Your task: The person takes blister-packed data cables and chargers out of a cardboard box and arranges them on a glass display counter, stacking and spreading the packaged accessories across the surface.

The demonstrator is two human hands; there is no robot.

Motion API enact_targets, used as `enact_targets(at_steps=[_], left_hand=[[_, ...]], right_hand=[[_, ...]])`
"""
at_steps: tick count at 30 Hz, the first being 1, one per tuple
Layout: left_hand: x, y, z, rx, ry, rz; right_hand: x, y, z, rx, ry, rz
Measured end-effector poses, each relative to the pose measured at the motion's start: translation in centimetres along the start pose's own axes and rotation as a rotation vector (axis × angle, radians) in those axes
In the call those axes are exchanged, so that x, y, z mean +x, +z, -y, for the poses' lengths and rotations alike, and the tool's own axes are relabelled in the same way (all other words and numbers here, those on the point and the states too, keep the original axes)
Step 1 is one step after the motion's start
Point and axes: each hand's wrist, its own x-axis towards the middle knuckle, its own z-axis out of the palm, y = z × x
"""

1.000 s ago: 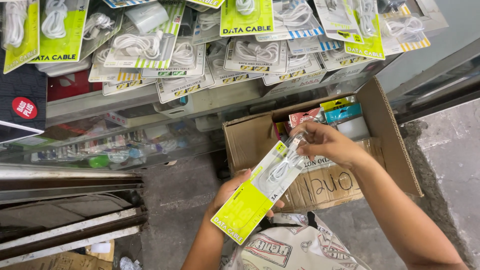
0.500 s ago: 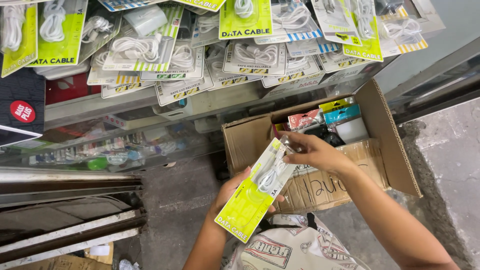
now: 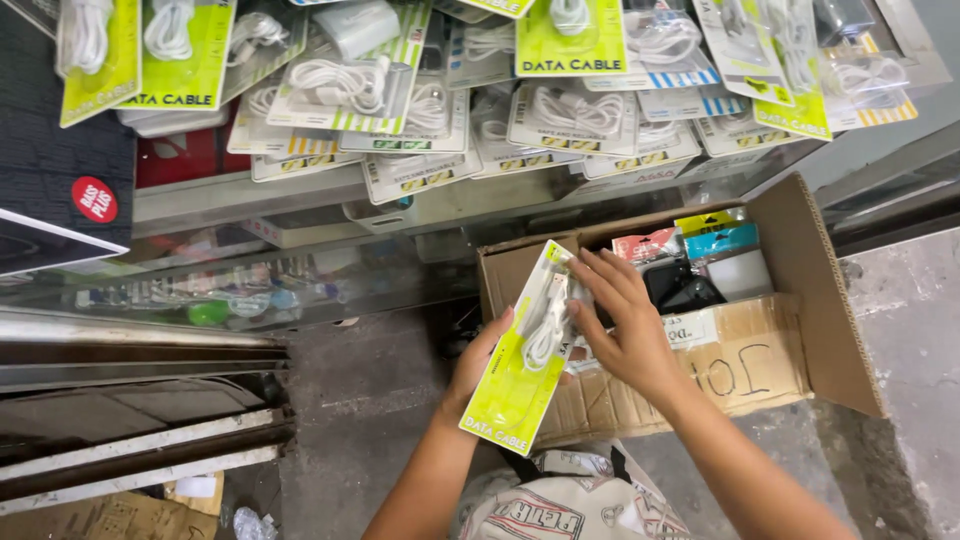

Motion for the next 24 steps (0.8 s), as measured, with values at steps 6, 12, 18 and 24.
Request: enact_targets(at_steps=[6,12,18,24], left_hand=[[-0.1,-3.6,-0.7,-0.083,0.096,-0.056],[-0.9,-4.3,-1.6,-0.132,0.071,-0.032],[-3.6,-5.7,-1.1,-0.19,0.015,-0.017],[-7.0,-0.7,3.5,-0.235,-0.215,0.155]], right_hand=[[-0.8,3.9,4.2,-0.086,0.017,-0.057],[-1.9,5.8,5.6,-0.016,0.116,-0.018],[-4.3,5.5,3.9,0.574,0.312,-0.259],[-8.6,4.2,-2.2,1.108,0.781,-0.22]])
